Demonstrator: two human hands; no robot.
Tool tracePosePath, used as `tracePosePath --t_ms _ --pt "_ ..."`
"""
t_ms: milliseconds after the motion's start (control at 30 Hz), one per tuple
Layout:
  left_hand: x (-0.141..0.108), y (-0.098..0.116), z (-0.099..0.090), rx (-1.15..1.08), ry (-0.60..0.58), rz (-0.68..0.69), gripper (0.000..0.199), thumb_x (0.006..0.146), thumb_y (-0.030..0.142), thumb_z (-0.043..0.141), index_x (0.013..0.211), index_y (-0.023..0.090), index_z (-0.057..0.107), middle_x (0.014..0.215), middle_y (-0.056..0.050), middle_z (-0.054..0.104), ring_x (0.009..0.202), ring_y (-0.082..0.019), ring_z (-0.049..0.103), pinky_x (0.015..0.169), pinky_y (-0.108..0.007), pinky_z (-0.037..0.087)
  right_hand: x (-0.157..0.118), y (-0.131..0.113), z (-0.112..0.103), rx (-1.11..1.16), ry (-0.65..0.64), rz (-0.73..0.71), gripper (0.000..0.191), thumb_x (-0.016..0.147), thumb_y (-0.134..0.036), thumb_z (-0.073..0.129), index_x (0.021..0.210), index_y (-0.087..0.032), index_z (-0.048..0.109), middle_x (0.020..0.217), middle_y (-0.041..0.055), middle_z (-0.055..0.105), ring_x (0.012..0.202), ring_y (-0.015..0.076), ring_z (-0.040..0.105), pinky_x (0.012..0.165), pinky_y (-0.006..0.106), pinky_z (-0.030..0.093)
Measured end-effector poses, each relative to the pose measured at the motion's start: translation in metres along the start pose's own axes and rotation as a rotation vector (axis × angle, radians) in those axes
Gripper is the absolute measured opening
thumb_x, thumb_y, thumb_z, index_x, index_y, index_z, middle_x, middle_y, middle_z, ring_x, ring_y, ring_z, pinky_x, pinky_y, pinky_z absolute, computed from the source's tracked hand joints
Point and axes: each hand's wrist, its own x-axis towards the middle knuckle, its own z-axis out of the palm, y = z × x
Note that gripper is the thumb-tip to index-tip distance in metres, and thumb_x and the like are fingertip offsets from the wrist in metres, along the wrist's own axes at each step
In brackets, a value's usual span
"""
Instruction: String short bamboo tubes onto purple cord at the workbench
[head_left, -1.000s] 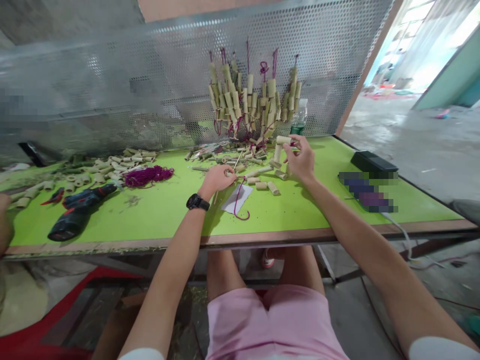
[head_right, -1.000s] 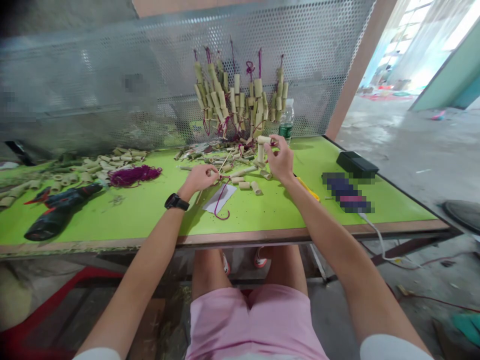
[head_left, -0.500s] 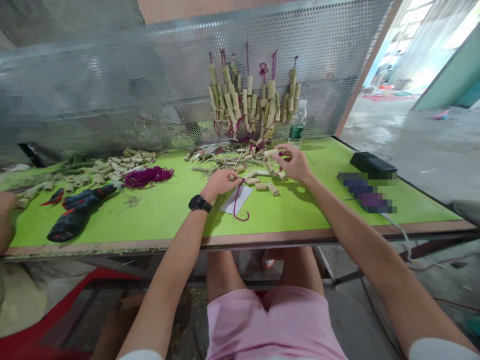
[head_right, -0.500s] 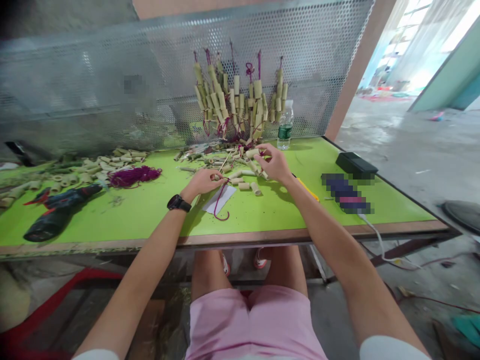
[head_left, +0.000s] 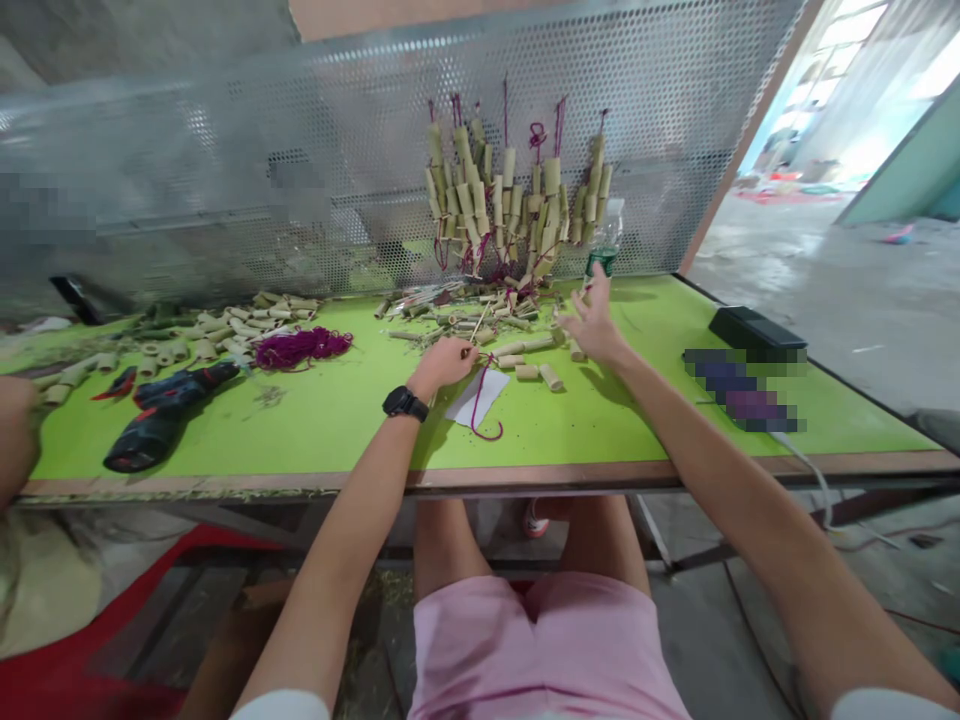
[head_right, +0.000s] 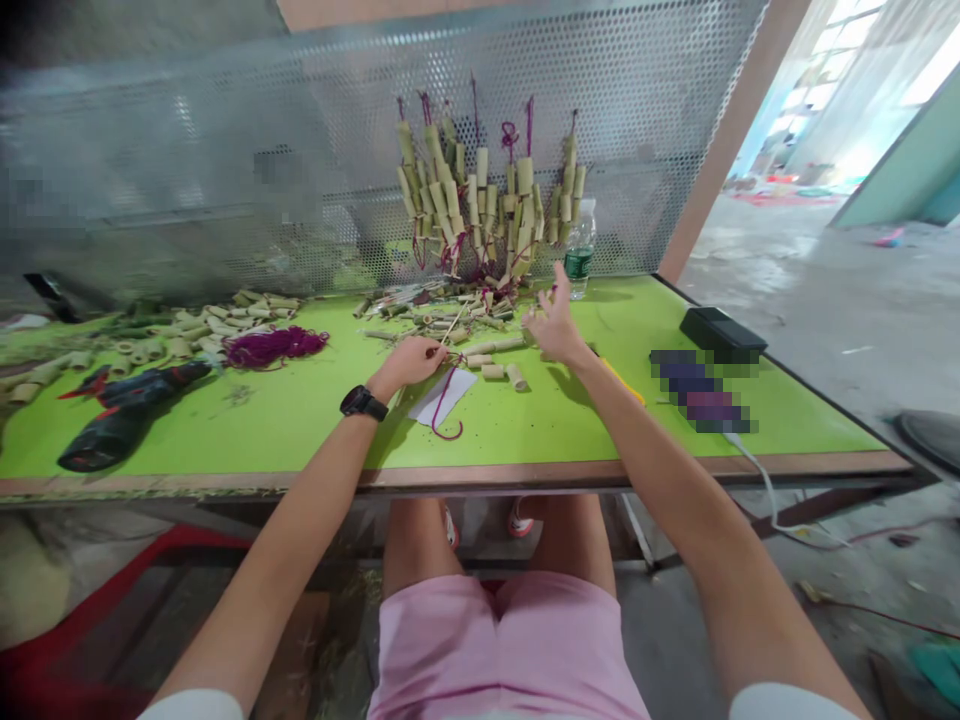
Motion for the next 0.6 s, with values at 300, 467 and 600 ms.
tracePosePath --t_ms 300,467,600 --pt "-0.004 0.003 -0.009 0.063 0.052 -0.052 0.044 0.105 0.038 0.045 0.078 0.018 0.073 0.08 -0.014 0.076 0.066 -0.024 0.058 0.064 -0.035 0.039 -0.008 0.012 0.001 -0.224 -0.37 -0.098 0.045 0.101 -0.016 0.056 0.137 -0.028 0.08 0.136 0.0135 0.079 0.124 0.0342 0.076 0.102 0.062 0.068" --pt "-0.007 0.002 -0.017 0.087 0.258 -0.235 0.043 0.107 0.033 0.042 0.09 0.015 0.077 0.094 -0.017 0.08 0.078 -0.025 0.066 0.068 -0.033 0.041 -0.003 0.016 0.0 -0.349 -0.323 -0.121 0.039 0.099 -0.015 0.052 0.115 -0.019 0.088 0.118 0.0155 0.085 0.102 0.0321 0.08 0.095 0.055 0.067" --pt "-0.011 -0.008 -0.023 0.12 0.35 -0.384 0.043 0.107 0.033 0.042 0.097 0.015 0.08 0.103 -0.019 0.081 0.088 -0.029 0.071 0.075 -0.034 0.046 0.0 0.015 -0.005 -0.401 -0.187 -0.064 0.034 0.098 -0.017 0.056 0.108 -0.022 0.088 0.113 0.0113 0.085 0.093 0.0292 0.078 0.087 0.049 0.065"
